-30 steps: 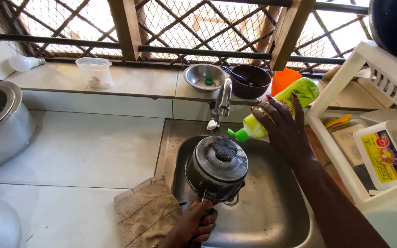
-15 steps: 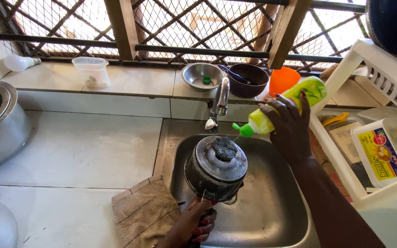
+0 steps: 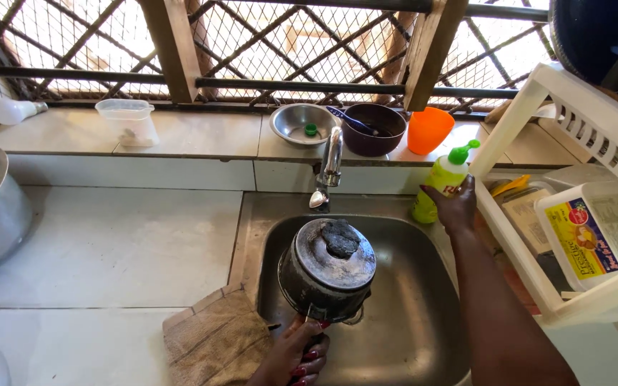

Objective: The person washes a small black saucepan in a kitchen sink. They scrub the inside and outside of the pan with a cloth, rinse it under running water, and then wash their hands. The pan is placed on the counter next to the sink.

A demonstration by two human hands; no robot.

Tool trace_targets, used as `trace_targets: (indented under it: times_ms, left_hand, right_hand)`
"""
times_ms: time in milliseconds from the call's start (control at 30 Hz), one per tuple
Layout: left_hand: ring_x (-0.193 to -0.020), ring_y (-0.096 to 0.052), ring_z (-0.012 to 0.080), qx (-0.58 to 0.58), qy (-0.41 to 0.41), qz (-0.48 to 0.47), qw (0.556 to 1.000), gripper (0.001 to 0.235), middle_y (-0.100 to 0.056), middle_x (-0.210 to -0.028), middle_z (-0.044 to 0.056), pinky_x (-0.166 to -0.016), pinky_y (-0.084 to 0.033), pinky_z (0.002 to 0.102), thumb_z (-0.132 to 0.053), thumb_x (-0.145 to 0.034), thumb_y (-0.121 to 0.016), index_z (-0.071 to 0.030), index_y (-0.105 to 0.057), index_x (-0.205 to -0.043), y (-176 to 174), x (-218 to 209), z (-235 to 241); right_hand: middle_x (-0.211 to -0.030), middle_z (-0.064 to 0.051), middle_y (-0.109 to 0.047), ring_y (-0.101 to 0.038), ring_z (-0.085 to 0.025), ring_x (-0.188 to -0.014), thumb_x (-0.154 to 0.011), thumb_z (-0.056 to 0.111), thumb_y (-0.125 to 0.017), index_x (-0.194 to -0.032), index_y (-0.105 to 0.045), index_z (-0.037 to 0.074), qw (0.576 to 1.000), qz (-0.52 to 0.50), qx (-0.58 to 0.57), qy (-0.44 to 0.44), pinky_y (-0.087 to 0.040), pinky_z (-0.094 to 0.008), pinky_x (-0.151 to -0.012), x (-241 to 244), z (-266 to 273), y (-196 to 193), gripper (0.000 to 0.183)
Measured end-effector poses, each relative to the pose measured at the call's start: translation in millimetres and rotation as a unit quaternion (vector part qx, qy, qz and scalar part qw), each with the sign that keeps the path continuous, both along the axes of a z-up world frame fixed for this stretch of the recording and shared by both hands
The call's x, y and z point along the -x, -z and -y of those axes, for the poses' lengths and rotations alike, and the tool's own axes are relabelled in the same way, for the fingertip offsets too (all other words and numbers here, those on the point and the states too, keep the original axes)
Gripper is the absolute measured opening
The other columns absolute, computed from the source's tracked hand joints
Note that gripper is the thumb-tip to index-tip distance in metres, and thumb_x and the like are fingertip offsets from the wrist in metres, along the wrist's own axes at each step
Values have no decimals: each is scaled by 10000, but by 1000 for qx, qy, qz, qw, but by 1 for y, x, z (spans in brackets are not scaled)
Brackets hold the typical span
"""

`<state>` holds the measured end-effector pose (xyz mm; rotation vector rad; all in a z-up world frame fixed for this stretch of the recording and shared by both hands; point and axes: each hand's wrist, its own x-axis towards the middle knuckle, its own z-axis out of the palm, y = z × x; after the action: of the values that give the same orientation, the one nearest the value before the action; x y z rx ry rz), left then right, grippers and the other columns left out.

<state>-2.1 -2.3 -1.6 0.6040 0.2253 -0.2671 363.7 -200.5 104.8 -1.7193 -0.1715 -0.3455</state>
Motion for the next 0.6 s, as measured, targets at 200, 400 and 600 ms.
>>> trace_targets:
  times_ms: [200,400,600]
  left_hand:
    - [-349,-205,87,-20,9,-13,1000,67,-317,-617,27,-281,-160,224,-195,-1043,-557,-239,-516,-1074,-18,4,-1]
    - [-363,-208,92,-6,14,-15,1000,96,-308,-628,27,-284,-146,223,-190,-1034,-547,-258,-525,-1098,-13,2,0]
    - [-352,-247,115,-32,12,-16,999,53,-370,-619,52,-307,-185,250,-224,-1029,-542,-228,-494,-1052,3,-3,0]
  right_hand:
    - [-1277,-102,-670,-666,-292,-1107,-672,315,-949,-1284,-488,108,994,-53,83,40,-598,-462,-860,-11,8,3,793]
    - [-1225,-226,-525,-512,-358,-1138,-993,403,-812,-1319,-487,-70,953,206,138,172,-471,-457,-933,32,17,1,660]
    - [-1396,-29,-661,-715,-181,-946,-956,134,-551,-1475,-516,169,963,7,96,-251,-559,-327,-930,175,-45,-33,521]
